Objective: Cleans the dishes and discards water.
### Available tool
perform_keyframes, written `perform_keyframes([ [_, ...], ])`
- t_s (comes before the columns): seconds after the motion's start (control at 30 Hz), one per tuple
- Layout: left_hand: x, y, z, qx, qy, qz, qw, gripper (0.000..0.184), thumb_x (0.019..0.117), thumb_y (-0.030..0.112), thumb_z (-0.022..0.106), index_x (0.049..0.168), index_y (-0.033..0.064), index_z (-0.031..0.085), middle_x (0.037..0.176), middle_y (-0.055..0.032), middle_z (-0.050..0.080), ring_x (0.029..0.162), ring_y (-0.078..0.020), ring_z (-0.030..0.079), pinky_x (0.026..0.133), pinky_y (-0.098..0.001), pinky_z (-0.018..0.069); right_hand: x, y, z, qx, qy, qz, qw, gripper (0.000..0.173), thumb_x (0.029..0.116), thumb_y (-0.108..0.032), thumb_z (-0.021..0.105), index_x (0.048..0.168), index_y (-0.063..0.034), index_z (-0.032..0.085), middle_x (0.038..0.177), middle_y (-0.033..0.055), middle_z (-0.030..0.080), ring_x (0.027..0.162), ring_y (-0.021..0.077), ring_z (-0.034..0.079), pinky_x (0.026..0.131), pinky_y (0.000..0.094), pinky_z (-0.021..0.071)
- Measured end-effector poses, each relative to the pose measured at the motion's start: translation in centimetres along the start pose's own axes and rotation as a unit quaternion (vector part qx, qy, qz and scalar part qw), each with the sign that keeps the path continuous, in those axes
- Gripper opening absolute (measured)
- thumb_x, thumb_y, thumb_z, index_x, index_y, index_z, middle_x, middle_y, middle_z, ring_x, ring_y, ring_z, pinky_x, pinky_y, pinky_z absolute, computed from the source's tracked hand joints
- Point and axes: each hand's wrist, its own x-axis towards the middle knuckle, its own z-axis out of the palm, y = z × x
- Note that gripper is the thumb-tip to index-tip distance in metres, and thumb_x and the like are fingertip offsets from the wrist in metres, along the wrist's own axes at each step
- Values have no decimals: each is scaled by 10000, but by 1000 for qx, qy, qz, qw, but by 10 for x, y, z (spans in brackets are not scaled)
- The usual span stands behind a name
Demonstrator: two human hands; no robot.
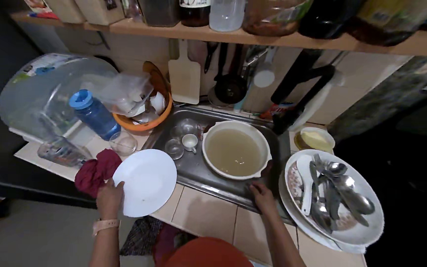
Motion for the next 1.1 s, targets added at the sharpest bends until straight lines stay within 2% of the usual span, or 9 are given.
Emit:
perform_keyframes([
  [0.17, -22, 10, -1, 35, 60, 41, 997, 492, 1016, 238, 640, 1368, -98, 571, 1386, -434, 483, 1336, -609, 429, 1070, -722, 353, 2, 3, -1, 15, -11, 19, 1000, 332, 1072, -104, 518, 1326, 95, 593, 1307, 290, 620, 1224, 356, 605, 1070, 481, 451],
  [0.3, -39, 47, 6, -23, 46, 145, 988, 439, 1022, 183, 626, 1348, -108, 589, 1379, -413, 513, 1354, -592, 426, 1128, -684, 319, 4, -6, 1, 149, 22, 84, 985, 499, 1089, -160, 494, 1511, 84, 386, 1444, 309, 507, 1323, 371, 521, 1107, 492, 413],
  [0.47, -43, 141, 33, -70, -120, 242, 960, 439, 1044, 190, 593, 1389, -80, 563, 1426, -338, 526, 1385, -479, 463, 1177, -578, 331, 32, -21, 19, 324, 88, 173, 926, 556, 1093, -257, 501, 1532, 42, 335, 1497, 254, 459, 1329, 315, 491, 1086, 455, 413],
  [0.53, -38, 181, 50, -80, -186, 267, 942, 435, 1052, 210, 583, 1393, -59, 568, 1426, -301, 547, 1370, -419, 504, 1169, -532, 369, 45, -19, 29, 409, 122, 177, 887, 622, 1088, -274, 512, 1592, -16, 254, 1583, 220, 385, 1408, 301, 439, 1128, 455, 389],
  [0.6, -27, 216, 69, -78, -231, 298, 923, 444, 1057, 223, 574, 1409, -46, 559, 1442, -285, 541, 1373, -409, 504, 1168, -525, 372, 61, -16, 36, 458, 171, 165, 857, 646, 1064, -257, 567, 1597, -49, 266, 1586, 204, 390, 1416, 298, 449, 1128, 463, 417],
  [0.77, 3, 299, 105, -37, -269, 338, 901, 495, 1043, 223, 598, 1449, -47, 508, 1440, -294, 532, 1371, -416, 499, 1162, -536, 377, 79, -18, 30, 447, 262, 101, 850, 713, 1014, -138, 645, 1596, -6, 254, 1635, 196, 329, 1475, 256, 392, 1182, 417, 374],
  [0.93, 14, 342, 133, 17, -201, 432, 879, 441, 1020, 162, 610, 1419, -16, 554, 1452, -275, 525, 1383, -439, 474, 1151, -590, 370, 91, -16, 24, 364, 285, 132, 877, 764, 920, 71, 665, 1565, 72, 255, 1619, 250, 328, 1482, 294, 375, 1194, 405, 347],
  [1.0, 2, 356, 144, 59, -271, 491, 825, 486, 1053, 208, 560, 1490, 7, 489, 1528, -245, 468, 1434, -405, 434, 1179, -569, 345, 94, -16, 24, 329, 288, 150, 887, 735, 912, 74, 653, 1551, 75, 289, 1594, 264, 364, 1457, 317, 407, 1169, 441, 374],
  [1.1, -13, 371, 174, 152, -427, 454, 767, 665, 1089, 402, 476, 1582, -12, 313, 1604, -292, 333, 1486, -433, 351, 1211, -566, 294, 90, -18, 22, 297, 278, 169, 898, 674, 933, 30, 646, 1525, 91, 328, 1548, 285, 415, 1405, 340, 457, 1132, 462, 399],
])
